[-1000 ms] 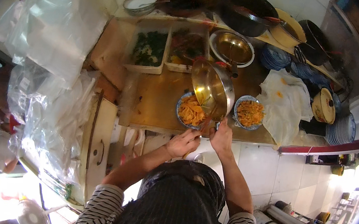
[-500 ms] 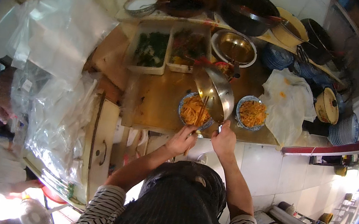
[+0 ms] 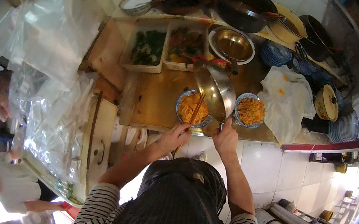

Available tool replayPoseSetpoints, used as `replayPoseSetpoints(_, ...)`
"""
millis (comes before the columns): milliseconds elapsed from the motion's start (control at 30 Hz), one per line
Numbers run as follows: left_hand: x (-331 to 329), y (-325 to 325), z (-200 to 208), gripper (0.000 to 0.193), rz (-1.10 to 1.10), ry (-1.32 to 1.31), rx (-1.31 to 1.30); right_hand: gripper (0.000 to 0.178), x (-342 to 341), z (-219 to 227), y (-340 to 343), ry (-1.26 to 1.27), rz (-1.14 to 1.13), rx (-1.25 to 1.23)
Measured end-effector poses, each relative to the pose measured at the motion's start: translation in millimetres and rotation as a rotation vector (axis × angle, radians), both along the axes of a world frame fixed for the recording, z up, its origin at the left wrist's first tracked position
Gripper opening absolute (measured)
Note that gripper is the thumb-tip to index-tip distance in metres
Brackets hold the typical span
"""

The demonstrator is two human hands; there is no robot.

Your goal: The person prepares a noodle dish by adding shredded vegetables and a red sauce to a metal bowl. They mix the ingredients thoroughly with chopsticks and then transfer the mixture into two separate serving bowls.

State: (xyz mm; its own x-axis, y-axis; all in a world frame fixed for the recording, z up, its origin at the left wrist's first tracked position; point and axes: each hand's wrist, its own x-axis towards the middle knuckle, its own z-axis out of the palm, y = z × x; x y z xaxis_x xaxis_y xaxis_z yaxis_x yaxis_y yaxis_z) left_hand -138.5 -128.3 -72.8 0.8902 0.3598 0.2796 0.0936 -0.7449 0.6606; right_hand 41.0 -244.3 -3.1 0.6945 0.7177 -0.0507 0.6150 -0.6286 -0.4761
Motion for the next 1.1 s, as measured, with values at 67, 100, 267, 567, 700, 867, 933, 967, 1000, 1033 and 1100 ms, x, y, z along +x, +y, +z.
replayPoseSetpoints(67, 13.9, 12.1, 19.0, 0.028, 0.048, 0.027, -0.104, 0.048, 3.5, -0.5, -0.8, 0.003, 0.016, 0.020)
replayPoseSetpoints(100, 19.6, 20.7, 19.3, 0.028, 0.030, 0.015, 0.102, 0.047, 5.5, -0.3, -1.5, 0.001, 0.035, 0.047)
replayPoseSetpoints(267, 8.7, 28.4, 24.5, 0.028, -0.012, 0.008, 0.051, 0.045, 20.5, 14.4, -5.6, 0.093, 0.098, 0.139)
replayPoseSetpoints(567, 26.4, 54.9, 73.9, 0.016, 0.119, -0.375, 0.069, 0.026, 26.1, 53.1, 7.3, 0.930, 0.053, 0.170)
replayPoseSetpoints(700, -4.5, 57.7, 89.2, 0.014, 0.252, -0.399, 0.084, 0.020, -6.4, 24.6, 29.4, 1.271, 0.001, 0.058)
replayPoseSetpoints(867, -55.7, 101.4, 61.2, 0.013, 0.313, -0.238, -0.057, 0.030, -84.6, -37.8, 81.0, 1.584, 0.063, 0.040)
replayPoseSetpoints(933, -70.0, 116.0, 50.6, 0.014, 0.340, -0.146, -0.056, 0.028, -106.2, -58.0, 100.4, 1.599, 0.112, 0.051)
replayPoseSetpoints(967, -74.0, 124.5, 34.3, 0.013, 0.316, -0.167, -0.002, 0.028, -113.7, -72.7, 107.8, 1.641, 0.119, 0.079)
replayPoseSetpoints(1000, -76.0, 129.8, 28.7, 0.012, 0.287, -0.105, -0.005, 0.028, -120.2, -81.2, 113.9, 1.683, 0.123, 0.108)
replayPoseSetpoints(1033, -77.2, 134.9, 23.2, 0.011, 0.254, -0.043, -0.006, 0.027, -124.1, -89.5, 119.7, 1.678, 0.070, 0.069)
replayPoseSetpoints(1100, -77.5, 144.0, 20.5, 0.009, 0.198, 0.101, 0.049, 0.031, -127.9, -105.6, 126.7, 1.724, 0.055, 0.073)
